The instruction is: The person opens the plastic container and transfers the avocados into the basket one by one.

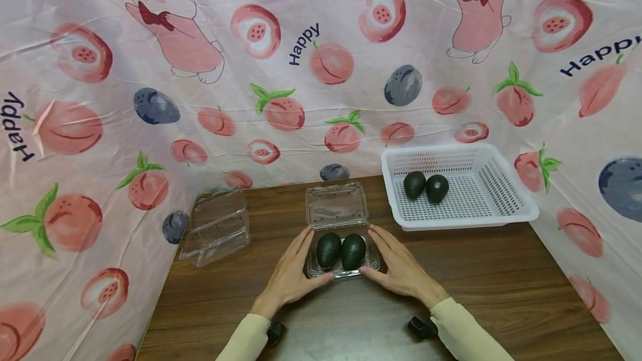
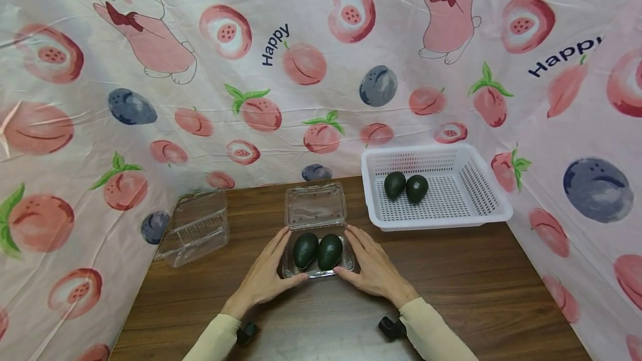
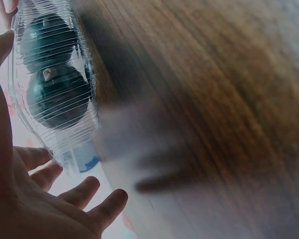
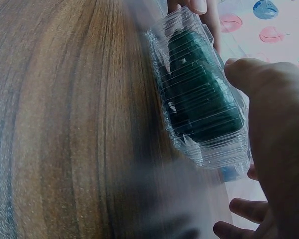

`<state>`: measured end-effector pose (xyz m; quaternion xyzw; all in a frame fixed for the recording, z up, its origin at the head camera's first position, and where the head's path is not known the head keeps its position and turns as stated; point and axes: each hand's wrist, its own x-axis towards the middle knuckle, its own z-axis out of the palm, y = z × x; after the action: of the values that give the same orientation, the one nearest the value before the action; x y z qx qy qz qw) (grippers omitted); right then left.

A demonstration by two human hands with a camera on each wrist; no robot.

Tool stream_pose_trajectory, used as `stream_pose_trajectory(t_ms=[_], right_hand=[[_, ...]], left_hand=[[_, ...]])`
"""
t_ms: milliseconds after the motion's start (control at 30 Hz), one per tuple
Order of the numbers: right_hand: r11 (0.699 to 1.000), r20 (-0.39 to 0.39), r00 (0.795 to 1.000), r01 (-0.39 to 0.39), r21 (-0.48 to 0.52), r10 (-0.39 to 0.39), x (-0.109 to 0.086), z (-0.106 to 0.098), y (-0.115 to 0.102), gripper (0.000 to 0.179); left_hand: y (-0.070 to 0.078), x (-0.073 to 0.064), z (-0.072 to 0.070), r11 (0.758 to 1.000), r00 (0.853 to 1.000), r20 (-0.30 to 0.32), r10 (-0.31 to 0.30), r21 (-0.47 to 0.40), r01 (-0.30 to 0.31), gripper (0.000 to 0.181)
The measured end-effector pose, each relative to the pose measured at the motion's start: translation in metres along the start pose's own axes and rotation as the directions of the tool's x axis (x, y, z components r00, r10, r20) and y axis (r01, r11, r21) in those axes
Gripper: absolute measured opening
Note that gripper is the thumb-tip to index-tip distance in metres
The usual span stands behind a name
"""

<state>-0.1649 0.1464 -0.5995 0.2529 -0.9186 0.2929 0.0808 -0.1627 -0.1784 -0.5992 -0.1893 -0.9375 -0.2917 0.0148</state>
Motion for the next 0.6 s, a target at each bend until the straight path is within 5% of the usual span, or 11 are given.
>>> stream_pose_trajectory(t_ms=[600], right_hand=[[1.0,0.003,1.0,0.022,-0.021,-0.022,0.0022,-0.0055,-0.0024,0.094]], left_hand=[[-0.0037,-0.0024,0.0018,1.0,1.0,-0.016,0.003,-0.017,-0.003,0.123]])
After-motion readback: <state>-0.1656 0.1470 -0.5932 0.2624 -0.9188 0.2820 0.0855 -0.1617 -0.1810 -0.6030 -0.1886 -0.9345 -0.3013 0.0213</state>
